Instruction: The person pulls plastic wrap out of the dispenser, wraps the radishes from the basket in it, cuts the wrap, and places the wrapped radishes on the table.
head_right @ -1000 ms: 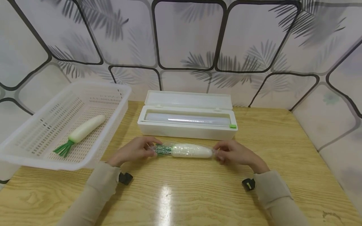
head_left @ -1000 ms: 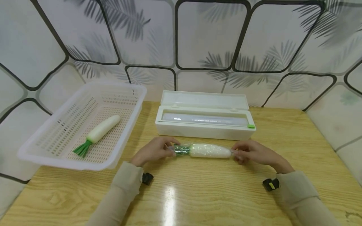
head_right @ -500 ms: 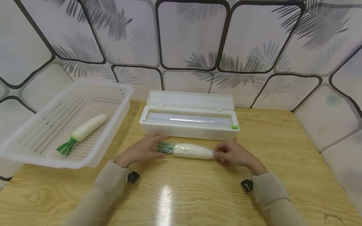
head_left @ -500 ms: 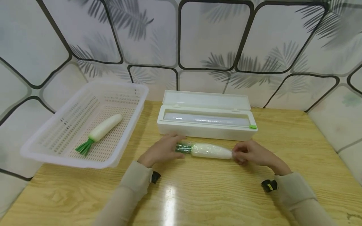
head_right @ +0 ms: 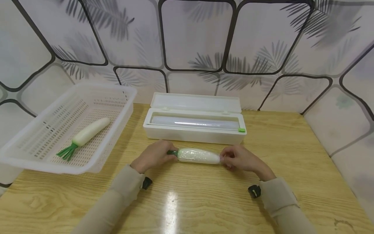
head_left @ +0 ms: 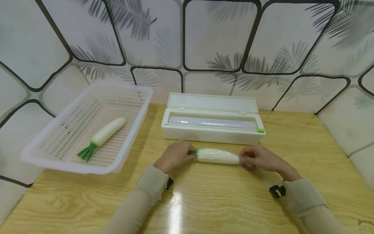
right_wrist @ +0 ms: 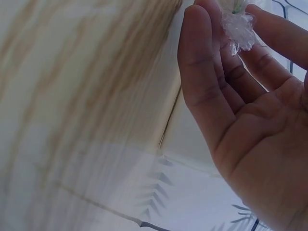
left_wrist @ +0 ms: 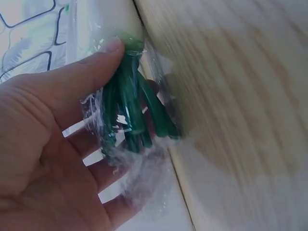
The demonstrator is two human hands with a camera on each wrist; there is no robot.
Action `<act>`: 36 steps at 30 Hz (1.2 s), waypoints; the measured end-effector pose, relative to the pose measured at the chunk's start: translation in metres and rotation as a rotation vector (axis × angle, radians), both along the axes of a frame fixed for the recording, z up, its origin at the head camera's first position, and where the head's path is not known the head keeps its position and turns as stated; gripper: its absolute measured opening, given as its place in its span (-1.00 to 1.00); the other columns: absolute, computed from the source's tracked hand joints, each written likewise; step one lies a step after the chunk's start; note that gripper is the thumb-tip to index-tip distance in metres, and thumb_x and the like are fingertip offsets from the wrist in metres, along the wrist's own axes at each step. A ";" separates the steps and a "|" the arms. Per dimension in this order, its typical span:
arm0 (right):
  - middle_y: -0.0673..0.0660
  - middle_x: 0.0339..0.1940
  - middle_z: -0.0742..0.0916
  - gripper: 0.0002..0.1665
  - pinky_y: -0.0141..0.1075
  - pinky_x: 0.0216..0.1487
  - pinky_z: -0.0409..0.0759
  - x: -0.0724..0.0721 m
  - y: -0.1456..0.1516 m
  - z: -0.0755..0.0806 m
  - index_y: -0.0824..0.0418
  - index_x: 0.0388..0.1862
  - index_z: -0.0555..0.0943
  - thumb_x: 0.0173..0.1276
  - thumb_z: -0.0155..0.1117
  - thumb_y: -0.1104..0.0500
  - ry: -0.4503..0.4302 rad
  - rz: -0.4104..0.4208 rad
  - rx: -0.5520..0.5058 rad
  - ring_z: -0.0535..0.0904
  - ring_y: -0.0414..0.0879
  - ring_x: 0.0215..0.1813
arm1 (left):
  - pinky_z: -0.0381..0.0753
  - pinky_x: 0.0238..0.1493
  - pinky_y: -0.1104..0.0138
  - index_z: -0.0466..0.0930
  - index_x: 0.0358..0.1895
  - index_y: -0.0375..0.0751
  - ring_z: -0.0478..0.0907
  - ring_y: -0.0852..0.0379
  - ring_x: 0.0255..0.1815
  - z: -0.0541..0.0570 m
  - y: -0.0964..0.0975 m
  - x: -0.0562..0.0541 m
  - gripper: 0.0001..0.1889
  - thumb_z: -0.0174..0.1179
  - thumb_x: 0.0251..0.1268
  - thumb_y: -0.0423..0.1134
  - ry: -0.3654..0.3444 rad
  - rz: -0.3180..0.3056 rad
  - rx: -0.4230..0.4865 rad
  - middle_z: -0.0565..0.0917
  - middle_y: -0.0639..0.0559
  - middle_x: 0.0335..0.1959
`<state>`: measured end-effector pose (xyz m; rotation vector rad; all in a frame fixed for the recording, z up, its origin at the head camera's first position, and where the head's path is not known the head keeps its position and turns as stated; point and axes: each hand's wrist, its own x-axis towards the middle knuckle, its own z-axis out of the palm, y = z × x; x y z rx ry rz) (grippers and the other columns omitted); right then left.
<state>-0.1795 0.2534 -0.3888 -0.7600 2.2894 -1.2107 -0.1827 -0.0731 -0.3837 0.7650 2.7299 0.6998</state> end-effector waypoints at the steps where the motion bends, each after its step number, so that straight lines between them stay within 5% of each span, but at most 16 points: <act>1: 0.05 -0.50 0.63 -0.88 -0.34 -0.53 0.47 0.000 0.000 0.000 0.42 -0.19 0.62 0.52 0.16 0.37 -0.005 -0.002 0.003 0.45 -0.24 -0.51 | 0.57 -0.20 0.26 0.78 0.00 -0.16 0.46 0.20 -0.33 0.000 -0.001 0.000 -0.75 0.39 0.30 -0.20 -0.004 -0.003 0.002 0.76 -0.01 -0.05; 9: 0.05 -0.48 0.62 -0.86 -0.36 -0.50 0.48 0.000 -0.001 0.003 0.43 -0.16 0.62 0.53 0.13 0.36 -0.022 -0.007 0.028 0.45 -0.24 -0.49 | 0.57 0.19 0.16 0.64 0.20 -0.31 0.62 0.03 0.10 0.004 -0.013 -0.003 -0.62 0.31 0.41 -0.21 -0.167 -0.016 0.188 0.69 -0.10 0.11; 16: 0.09 -0.43 0.66 -0.80 -0.34 -0.45 0.54 0.000 0.001 0.004 0.47 -0.13 0.61 0.57 0.06 0.36 -0.063 -0.007 0.024 0.51 -0.21 -0.45 | 0.62 0.06 0.19 0.72 -0.03 -0.30 0.64 0.05 -0.01 0.001 -0.011 -0.005 -0.84 0.28 0.41 -0.34 -0.136 0.020 0.227 0.73 -0.05 -0.08; 24: 0.19 -0.32 0.69 -0.69 -0.27 -0.36 0.69 0.000 0.003 0.004 0.65 0.05 0.53 0.61 -0.09 0.42 -0.158 0.012 -0.040 0.60 -0.18 -0.36 | 0.50 0.27 -0.01 0.47 0.31 -0.40 0.48 -0.21 0.26 0.007 -0.044 -0.007 -0.51 0.30 0.39 -0.31 -0.244 -0.031 0.308 0.55 -0.28 0.25; 28: 0.23 -0.29 0.71 -0.70 -0.25 -0.32 0.72 0.000 0.006 0.004 0.70 0.08 0.48 0.57 -0.06 0.46 -0.153 -0.006 -0.031 0.64 -0.17 -0.34 | 0.55 0.22 0.03 0.46 0.30 -0.45 0.52 -0.22 0.21 0.006 -0.055 -0.009 -0.45 0.35 0.24 -0.43 -0.221 -0.044 0.251 0.58 -0.30 0.18; 36: 0.15 -0.40 0.71 -0.84 -0.29 -0.38 0.67 0.002 0.002 0.007 0.58 -0.12 0.61 0.41 0.19 0.45 -0.093 -0.110 0.017 0.61 -0.18 -0.42 | 0.66 -0.06 0.21 0.67 -0.02 -0.41 0.65 0.04 -0.18 0.002 -0.051 -0.009 -0.77 0.26 0.26 -0.55 -0.133 0.073 0.223 0.72 -0.08 -0.23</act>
